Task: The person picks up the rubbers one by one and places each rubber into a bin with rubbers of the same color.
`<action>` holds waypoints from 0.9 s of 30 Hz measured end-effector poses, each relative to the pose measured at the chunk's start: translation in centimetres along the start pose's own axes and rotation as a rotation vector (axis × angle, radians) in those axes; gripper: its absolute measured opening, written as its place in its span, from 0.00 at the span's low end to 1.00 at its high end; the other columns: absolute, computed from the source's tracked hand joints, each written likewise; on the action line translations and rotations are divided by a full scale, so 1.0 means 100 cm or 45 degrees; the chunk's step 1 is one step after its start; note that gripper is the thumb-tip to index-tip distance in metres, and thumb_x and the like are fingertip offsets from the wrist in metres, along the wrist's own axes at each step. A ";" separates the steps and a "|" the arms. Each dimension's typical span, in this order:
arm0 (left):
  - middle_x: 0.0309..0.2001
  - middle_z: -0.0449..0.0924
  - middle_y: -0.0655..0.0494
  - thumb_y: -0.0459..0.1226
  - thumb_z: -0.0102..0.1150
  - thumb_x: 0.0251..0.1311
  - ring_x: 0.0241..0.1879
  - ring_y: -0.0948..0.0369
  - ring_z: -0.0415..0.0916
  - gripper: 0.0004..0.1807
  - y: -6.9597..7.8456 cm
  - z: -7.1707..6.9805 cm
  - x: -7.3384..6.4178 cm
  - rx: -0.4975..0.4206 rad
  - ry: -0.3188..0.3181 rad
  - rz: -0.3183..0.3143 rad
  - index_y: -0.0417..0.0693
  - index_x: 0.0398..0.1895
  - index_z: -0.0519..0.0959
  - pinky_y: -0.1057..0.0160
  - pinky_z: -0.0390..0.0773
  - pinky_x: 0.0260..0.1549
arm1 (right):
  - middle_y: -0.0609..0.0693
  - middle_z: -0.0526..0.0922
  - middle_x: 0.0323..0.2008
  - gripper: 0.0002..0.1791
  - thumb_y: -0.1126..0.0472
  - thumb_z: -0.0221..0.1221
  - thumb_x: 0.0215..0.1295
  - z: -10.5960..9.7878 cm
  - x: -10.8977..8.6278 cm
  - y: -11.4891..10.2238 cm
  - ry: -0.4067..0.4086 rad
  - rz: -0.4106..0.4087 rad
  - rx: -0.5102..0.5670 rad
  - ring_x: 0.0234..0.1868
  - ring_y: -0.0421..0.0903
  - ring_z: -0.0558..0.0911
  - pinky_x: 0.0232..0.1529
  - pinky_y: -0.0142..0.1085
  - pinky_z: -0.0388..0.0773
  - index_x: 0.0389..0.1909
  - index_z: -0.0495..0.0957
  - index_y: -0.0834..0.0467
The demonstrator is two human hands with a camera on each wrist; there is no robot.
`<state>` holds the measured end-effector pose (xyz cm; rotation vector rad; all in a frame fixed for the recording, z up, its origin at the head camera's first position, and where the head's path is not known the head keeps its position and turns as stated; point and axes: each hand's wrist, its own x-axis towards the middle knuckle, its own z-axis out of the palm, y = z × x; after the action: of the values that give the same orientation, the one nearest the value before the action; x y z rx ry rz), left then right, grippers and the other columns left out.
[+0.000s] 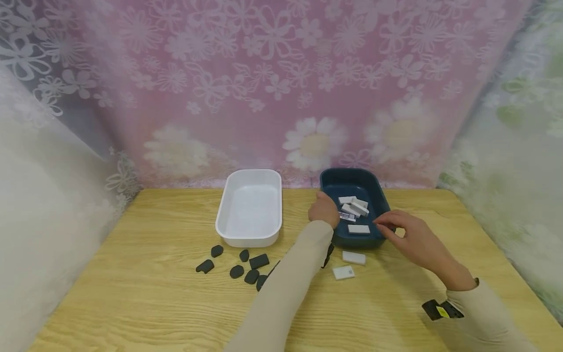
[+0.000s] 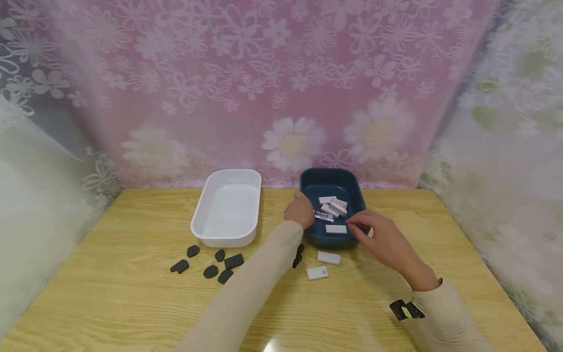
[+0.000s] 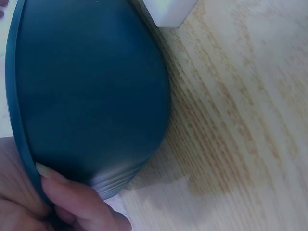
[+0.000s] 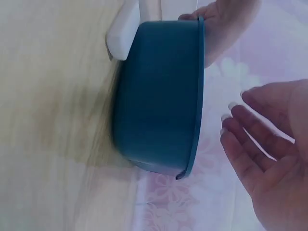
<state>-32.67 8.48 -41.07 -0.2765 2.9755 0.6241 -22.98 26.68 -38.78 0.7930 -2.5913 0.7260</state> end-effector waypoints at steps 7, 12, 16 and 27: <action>0.29 0.82 0.52 0.43 0.56 0.64 0.31 0.58 0.81 0.23 -0.001 0.002 0.004 0.002 -0.020 0.029 0.42 0.56 0.63 0.61 0.79 0.26 | 0.38 0.79 0.40 0.16 0.71 0.64 0.58 0.004 -0.022 -0.010 -0.035 -0.085 0.079 0.39 0.36 0.78 0.35 0.33 0.77 0.43 0.81 0.51; 0.28 0.82 0.52 0.43 0.56 0.63 0.30 0.59 0.82 0.21 0.000 0.006 0.005 -0.010 -0.020 0.033 0.43 0.53 0.64 0.61 0.79 0.25 | 0.41 0.80 0.42 0.13 0.69 0.62 0.61 0.008 -0.036 -0.013 -0.166 -0.050 0.119 0.42 0.38 0.79 0.40 0.39 0.79 0.45 0.81 0.52; 0.27 0.82 0.51 0.42 0.57 0.63 0.29 0.58 0.82 0.18 -0.001 0.005 0.006 -0.051 -0.010 0.010 0.44 0.49 0.65 0.61 0.79 0.24 | 0.46 0.80 0.48 0.13 0.63 0.59 0.66 0.011 -0.039 -0.017 -0.349 0.000 0.160 0.48 0.45 0.79 0.44 0.43 0.78 0.50 0.79 0.57; 0.26 0.81 0.51 0.42 0.58 0.62 0.28 0.58 0.82 0.20 0.002 -0.002 -0.003 -0.059 0.022 0.004 0.43 0.50 0.66 0.61 0.79 0.24 | 0.49 0.76 0.54 0.16 0.63 0.60 0.65 0.024 -0.036 -0.021 -0.490 -0.044 0.080 0.55 0.51 0.75 0.50 0.48 0.74 0.54 0.77 0.58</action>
<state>-32.40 8.68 -40.80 -0.2818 2.9815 0.6947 -19.32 25.33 -41.57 1.0874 -2.8932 0.7054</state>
